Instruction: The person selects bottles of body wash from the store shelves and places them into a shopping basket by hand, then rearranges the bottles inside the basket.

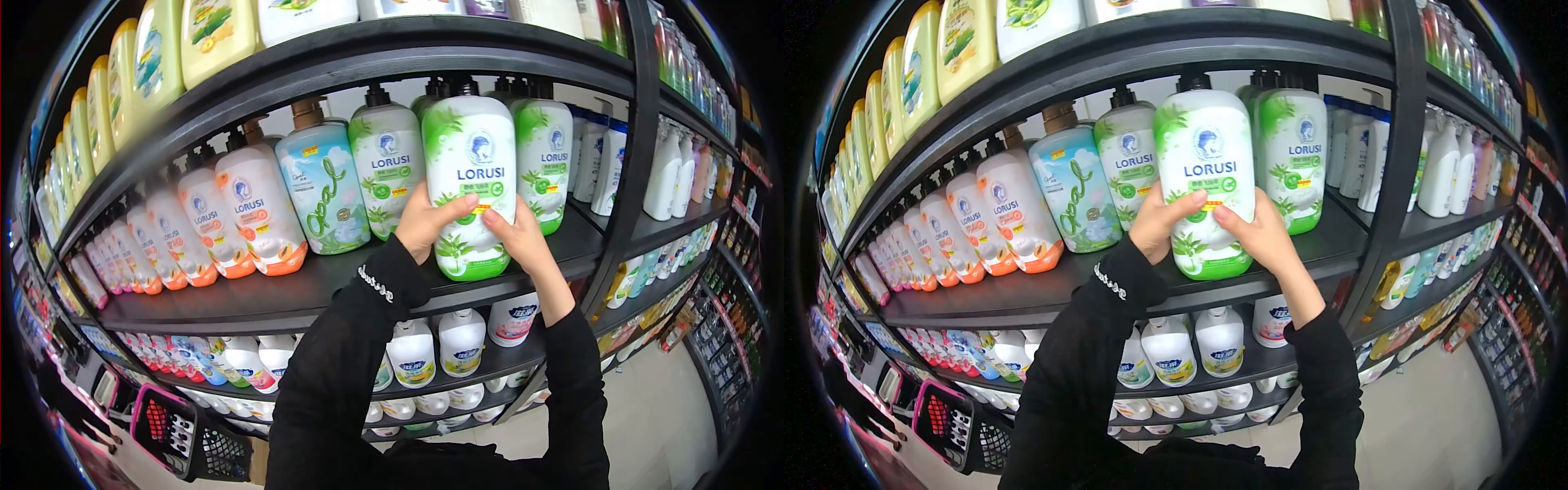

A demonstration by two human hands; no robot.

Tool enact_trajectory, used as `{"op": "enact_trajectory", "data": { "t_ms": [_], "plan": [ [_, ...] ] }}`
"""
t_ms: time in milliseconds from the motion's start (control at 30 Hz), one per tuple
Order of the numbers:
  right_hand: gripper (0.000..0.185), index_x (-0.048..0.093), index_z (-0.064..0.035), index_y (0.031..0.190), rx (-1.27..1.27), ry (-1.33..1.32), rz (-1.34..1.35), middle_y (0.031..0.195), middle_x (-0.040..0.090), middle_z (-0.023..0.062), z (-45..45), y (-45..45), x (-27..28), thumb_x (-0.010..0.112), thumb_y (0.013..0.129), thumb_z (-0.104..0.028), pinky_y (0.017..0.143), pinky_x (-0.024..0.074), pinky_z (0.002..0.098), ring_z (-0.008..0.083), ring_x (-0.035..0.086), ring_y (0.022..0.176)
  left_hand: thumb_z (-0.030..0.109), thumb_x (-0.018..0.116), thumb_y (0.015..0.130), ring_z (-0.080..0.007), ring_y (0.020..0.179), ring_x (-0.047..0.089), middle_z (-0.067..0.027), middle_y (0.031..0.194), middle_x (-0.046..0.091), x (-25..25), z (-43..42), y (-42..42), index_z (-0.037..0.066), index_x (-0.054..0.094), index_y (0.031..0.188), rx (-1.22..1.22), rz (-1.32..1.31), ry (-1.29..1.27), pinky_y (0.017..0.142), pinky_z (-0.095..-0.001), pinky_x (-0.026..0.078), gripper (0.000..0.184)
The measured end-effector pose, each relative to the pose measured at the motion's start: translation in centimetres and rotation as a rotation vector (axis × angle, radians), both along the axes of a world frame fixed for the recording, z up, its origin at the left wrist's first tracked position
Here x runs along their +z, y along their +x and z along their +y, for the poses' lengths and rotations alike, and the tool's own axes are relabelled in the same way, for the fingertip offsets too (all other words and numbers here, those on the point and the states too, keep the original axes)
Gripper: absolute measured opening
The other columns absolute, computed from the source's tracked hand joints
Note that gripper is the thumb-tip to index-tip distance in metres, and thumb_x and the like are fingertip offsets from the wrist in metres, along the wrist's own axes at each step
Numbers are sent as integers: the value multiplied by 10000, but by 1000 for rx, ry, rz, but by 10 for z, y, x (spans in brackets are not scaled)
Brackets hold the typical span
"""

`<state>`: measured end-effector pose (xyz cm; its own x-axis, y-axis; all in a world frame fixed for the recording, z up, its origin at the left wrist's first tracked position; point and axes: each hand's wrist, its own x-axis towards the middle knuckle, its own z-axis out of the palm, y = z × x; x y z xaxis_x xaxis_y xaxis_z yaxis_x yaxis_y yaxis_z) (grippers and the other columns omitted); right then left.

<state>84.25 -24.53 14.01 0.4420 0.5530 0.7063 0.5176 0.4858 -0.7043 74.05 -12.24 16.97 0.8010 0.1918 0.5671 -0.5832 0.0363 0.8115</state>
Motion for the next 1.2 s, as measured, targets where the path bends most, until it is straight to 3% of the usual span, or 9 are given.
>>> {"op": "enact_trajectory", "data": {
  "t_ms": [167, 400, 733, 833, 900, 1033, 1167, 1200],
  "plan": [
    [438, 513, 46, 1001, -169, -2, 19, 898, 593, 112, -10, -11, 3, 624, 761, -303, 702, 444, 260, 141, 563, 796, 139, 621, 768, -176, 903, 567, -113, 1018, 563, 5, -15, -10, -16, 440, 1116, -94, 33, -113, 768, -300, 464, 421],
    [427, 513, 48, 1001, 80, -35, 83, 904, 587, 111, -40, -55, 15, 632, 756, -281, 712, 440, 256, 135, 559, 813, 127, 619, 773, -185, 918, 565, -125, 1037, 556, -3, -42, -48, -24, 428, 1130, -138, 43, -235, 760, -309, 473, 432],
    [623, 426, 38, 1088, -43, -159, 38, 985, 548, 155, -55, -107, -47, 713, 656, -308, 779, 425, 300, 205, 548, 909, 68, 670, 711, -189, 1011, 507, -119, 1114, 495, -61, -51, -113, -8, 334, 1197, -78, 108, -310, 860, -327, 416, 596],
    [687, 412, 34, 1107, -80, -170, -42, 1001, 537, 158, -60, -131, -51, 734, 620, -327, 791, 420, 318, 224, 543, 927, 70, 692, 682, -189, 1048, 471, -114, 1141, 461, -74, -50, -137, -3, 302, 1214, -51, 99, -242, 883, -331, 393, 664],
    [733, 399, 34, 1121, -53, -176, -56, 1008, 538, 164, -63, -150, -54, 745, 598, -345, 793, 421, 318, 237, 548, 933, 89, 708, 660, -186, 1066, 445, -112, 1147, 449, -78, -47, -155, -4, 297, 1218, 1, 11, -53, 895, -329, 375, 699],
    [809, 376, 34, 1136, -66, -266, -110, 1033, 535, 183, -68, -194, -53, 771, 551, -361, 796, 427, 328, 263, 555, 945, 102, 717, 644, -191, 1058, 448, -117, 1140, 456, -77, -43, -210, -7, 307, 1218, 20, 97, 82, 883, -327, 377, 714],
    [888, 335, 33, 1175, -64, -276, -145, 1075, 519, 183, -67, -247, -61, 790, 526, -368, 791, 436, 333, 267, 554, 954, 91, 714, 642, -180, 1038, 462, -110, 1130, 468, -77, -39, -266, -7, 332, 1209, -48, 34, 101, 875, -314, 379, 691],
    [923, 320, 37, 1195, -4, -289, -18, 1104, 504, 174, -66, -265, -61, 798, 518, -371, 826, 417, 335, 263, 530, 996, 107, 727, 630, -178, 1046, 457, -110, 1135, 465, -78, -37, -282, -6, 330, 1210, -51, 54, 90, 878, -312, 374, 712]
  ]
}}
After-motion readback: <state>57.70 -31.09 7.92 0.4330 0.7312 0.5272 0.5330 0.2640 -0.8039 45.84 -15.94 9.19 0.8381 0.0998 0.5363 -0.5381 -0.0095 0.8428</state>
